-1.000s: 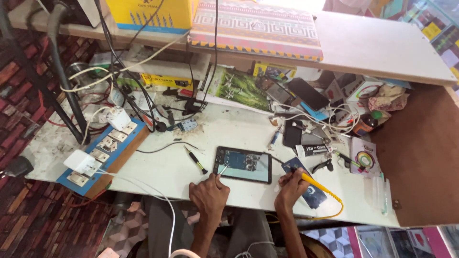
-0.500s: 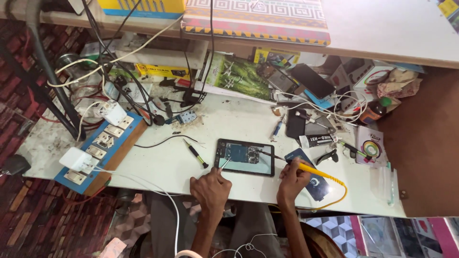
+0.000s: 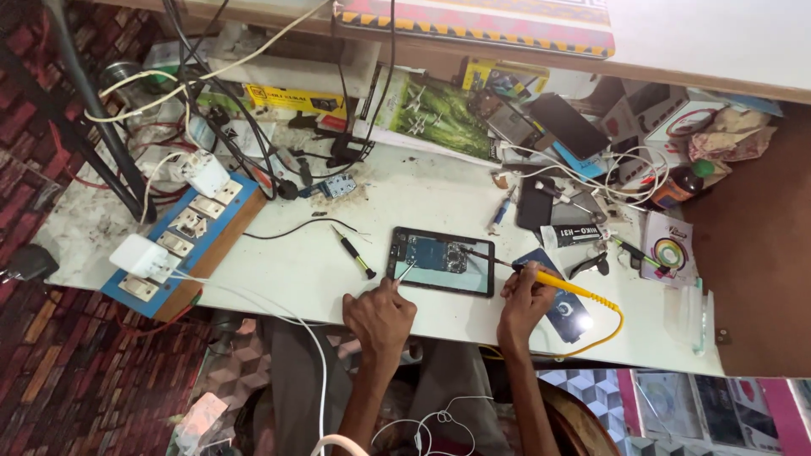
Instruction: The person uses a yellow soldering iron and a small metal tool to work on the internal components of a disassembled tablet lying on a cluttered workbench. They repeatedly apply the soldering iron to specific points on the motherboard while manipulating wires and components with the other hand.
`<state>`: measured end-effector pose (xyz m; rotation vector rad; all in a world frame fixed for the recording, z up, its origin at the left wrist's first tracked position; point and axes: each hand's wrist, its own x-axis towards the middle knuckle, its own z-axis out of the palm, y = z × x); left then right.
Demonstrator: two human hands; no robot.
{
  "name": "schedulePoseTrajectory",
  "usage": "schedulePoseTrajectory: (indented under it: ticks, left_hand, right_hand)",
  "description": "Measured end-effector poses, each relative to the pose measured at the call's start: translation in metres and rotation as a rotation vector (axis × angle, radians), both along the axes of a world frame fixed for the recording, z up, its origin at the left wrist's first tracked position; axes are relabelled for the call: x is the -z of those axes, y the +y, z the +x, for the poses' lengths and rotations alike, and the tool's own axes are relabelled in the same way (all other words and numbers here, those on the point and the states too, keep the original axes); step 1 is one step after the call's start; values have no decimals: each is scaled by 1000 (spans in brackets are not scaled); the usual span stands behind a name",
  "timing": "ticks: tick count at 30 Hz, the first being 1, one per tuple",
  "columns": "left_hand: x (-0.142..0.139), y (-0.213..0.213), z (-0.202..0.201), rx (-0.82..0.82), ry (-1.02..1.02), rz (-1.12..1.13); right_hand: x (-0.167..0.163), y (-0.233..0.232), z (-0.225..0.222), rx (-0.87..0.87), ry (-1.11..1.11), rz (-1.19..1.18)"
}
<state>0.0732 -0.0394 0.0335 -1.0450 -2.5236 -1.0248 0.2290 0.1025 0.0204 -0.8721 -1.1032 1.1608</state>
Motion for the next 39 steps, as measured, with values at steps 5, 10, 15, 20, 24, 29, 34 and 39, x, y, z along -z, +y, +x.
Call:
schedulePoseTrajectory:
  ticks: [5, 10, 15, 20, 24, 29, 34, 39]
  left_hand:
    - [1, 0, 1, 10, 20, 40]
    - [2, 1, 2, 9, 15, 23]
    - [4, 1, 0, 44, -5, -45]
    - [4, 1, 0, 23, 5, -14]
    - [3, 0, -1, 44, -5, -12]
    - [4, 0, 0, 20, 17, 20]
    - [3, 1, -3, 34, 34, 14]
    - [1, -4, -1, 75, -29, -54]
  right_hand:
    - [7, 4, 2, -13, 66, 12]
    - [10, 6, 2, -19, -9, 11]
    - [7, 7, 2, -30, -14, 19]
    - [5, 4, 3, -45, -49, -1]
    - [3, 2, 3, -71, -105, 36]
    - [-1, 1, 1, -46, -47, 40]
    - [0, 11, -1, -55, -24, 35]
    - [12, 36, -8, -21, 158, -81]
